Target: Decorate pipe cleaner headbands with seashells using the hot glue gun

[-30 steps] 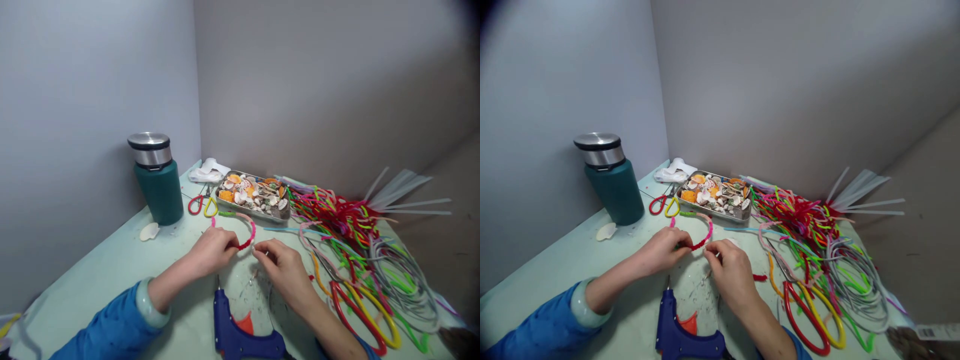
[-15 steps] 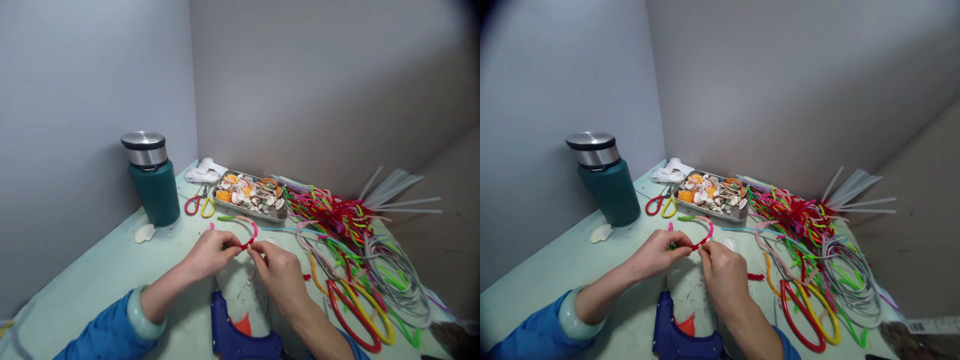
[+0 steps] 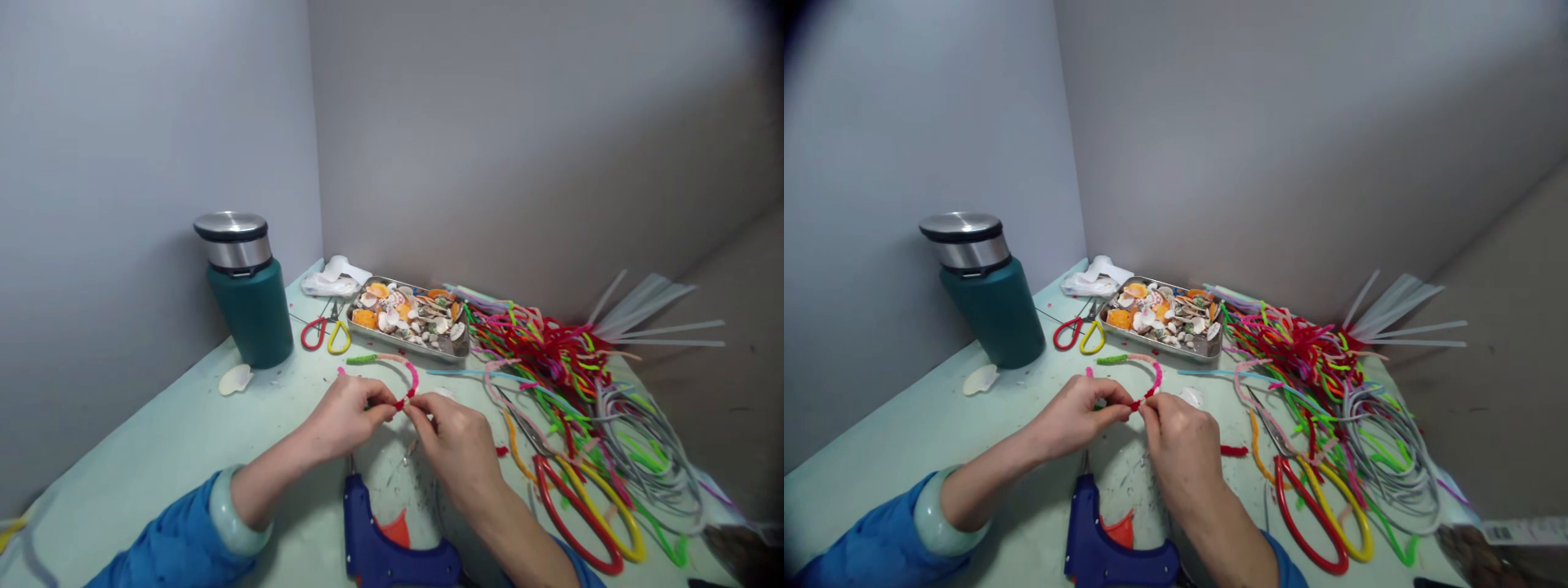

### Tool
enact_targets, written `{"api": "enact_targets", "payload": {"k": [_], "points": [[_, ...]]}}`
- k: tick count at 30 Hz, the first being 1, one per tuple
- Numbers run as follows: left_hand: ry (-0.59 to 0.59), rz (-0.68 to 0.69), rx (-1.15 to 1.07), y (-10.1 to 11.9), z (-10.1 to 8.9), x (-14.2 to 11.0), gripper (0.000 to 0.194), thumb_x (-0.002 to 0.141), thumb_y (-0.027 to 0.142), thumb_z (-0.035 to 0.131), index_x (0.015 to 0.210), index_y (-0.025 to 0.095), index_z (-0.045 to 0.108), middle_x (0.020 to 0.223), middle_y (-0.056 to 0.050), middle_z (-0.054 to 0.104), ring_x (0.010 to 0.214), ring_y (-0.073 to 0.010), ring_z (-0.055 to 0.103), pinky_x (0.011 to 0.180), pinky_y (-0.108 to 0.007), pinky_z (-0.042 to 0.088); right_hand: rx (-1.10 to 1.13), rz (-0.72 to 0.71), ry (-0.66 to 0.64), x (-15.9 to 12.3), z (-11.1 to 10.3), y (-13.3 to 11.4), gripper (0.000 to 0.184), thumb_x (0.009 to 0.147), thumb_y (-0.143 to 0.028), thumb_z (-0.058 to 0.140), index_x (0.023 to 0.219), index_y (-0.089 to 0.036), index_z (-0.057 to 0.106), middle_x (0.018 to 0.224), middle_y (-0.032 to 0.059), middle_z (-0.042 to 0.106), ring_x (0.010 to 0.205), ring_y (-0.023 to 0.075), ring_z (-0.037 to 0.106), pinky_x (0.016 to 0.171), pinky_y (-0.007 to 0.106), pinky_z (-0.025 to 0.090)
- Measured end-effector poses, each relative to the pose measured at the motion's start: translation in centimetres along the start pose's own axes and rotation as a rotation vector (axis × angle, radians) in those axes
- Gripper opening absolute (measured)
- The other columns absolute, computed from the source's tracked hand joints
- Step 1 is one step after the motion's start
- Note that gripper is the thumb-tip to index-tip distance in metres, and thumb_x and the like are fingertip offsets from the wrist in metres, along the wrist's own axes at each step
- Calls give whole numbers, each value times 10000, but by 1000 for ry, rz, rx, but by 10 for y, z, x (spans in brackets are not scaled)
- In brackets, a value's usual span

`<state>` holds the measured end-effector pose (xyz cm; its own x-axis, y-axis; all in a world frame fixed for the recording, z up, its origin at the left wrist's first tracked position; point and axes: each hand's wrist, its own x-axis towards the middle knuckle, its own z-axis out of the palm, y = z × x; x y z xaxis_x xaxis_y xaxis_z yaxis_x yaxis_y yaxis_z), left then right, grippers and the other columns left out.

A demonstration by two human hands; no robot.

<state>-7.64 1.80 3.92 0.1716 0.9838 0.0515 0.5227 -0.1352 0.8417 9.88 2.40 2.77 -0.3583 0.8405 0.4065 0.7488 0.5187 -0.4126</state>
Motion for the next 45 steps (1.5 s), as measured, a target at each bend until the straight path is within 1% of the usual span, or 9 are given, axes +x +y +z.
{"api": "enact_targets", "payload": {"k": [7, 11, 15, 20, 25, 32, 37, 40, 45], "points": [[-5, -5, -99, -4, 0, 2, 147, 738, 242, 599, 749, 184, 734, 726, -23, 715, 684, -157, 597, 645, -243, 413, -89, -89, 53, 0, 2, -1, 223, 911, -227, 489, 810, -179, 681, 743, 50, 713, 651, 173, 653, 588, 259, 361], [22, -21, -112, -2, -4, 2, 154, 751, 261, 596, 775, 184, 727, 760, -24, 717, 725, -161, 604, 678, -245, 424, -129, -108, 54, 2, -6, -1, 273, 930, -288, 484, 773, -177, 677, 700, 54, 703, 619, 166, 640, 564, 258, 343], [75, -42, -174, 7, -14, 1, 127, 754, 261, 609, 756, 177, 704, 774, -28, 702, 753, -159, 603, 715, -247, 431, 13, -81, 43, 6, -23, 1, 319, 930, -370, 488, 733, -194, 665, 658, 28, 685, 589, 148, 623, 563, 243, 356], [97, -56, -257, 6, -25, 0, 130, 772, 276, 608, 777, 164, 673, 789, -42, 683, 757, -158, 588, 729, -262, 430, 66, 42, 93, 13, -30, 16, 333, 940, -349, 430, 739, -191, 644, 631, 25, 663, 540, 144, 593, 540, 244, 365], [77, 61, -74, -11, -40, 1, 157, 817, 288, 570, 803, 183, 686, 840, -42, 685, 811, -167, 587, 781, -279, 415, 87, 78, -40, 18, -32, 34, 205, 886, -242, 465, 947, -192, 654, 722, 19, 699, 624, 166, 638, 597, 255, 411], [-182, 258, 317, -27, -50, 3, 176, 834, 246, 547, 778, 201, 707, 789, -49, 676, 788, -169, 573, 743, -266, 397, -18, 26, -334, 19, -30, 44, 215, 826, -168, 492, 787, -216, 698, 796, 26, 714, 751, 182, 644, 665, 267, 402], [-206, 257, 468, -34, -47, 3, 174, 851, 194, 516, 801, 187, 683, 826, -41, 663, 811, -166, 575, 740, -273, 406, -30, -32, -488, 16, -23, 42, 218, 812, -134, 506, 859, -204, 706, 911, 45, 705, 852, 177, 633, 729, 250, 398], [-200, 266, 507, -38, -46, 4, 170, 848, 177, 514, 793, 186, 675, 829, -40, 661, 806, -161, 579, 736, -273, 414, -20, -32, -557, 15, -22, 40, 211, 828, -162, 507, 866, -208, 710, 872, 43, 708, 835, 175, 631, 727, 247, 395], [-198, 260, 546, -41, -46, 4, 165, 841, 168, 510, 814, 186, 672, 866, -43, 661, 853, -170, 576, 762, -279, 419, -23, -128, -612, 13, -21, 34, 196, 830, -174, 530, 907, -223, 704, 900, 36, 690, 842, 172, 620, 713, 245, 378]]}}
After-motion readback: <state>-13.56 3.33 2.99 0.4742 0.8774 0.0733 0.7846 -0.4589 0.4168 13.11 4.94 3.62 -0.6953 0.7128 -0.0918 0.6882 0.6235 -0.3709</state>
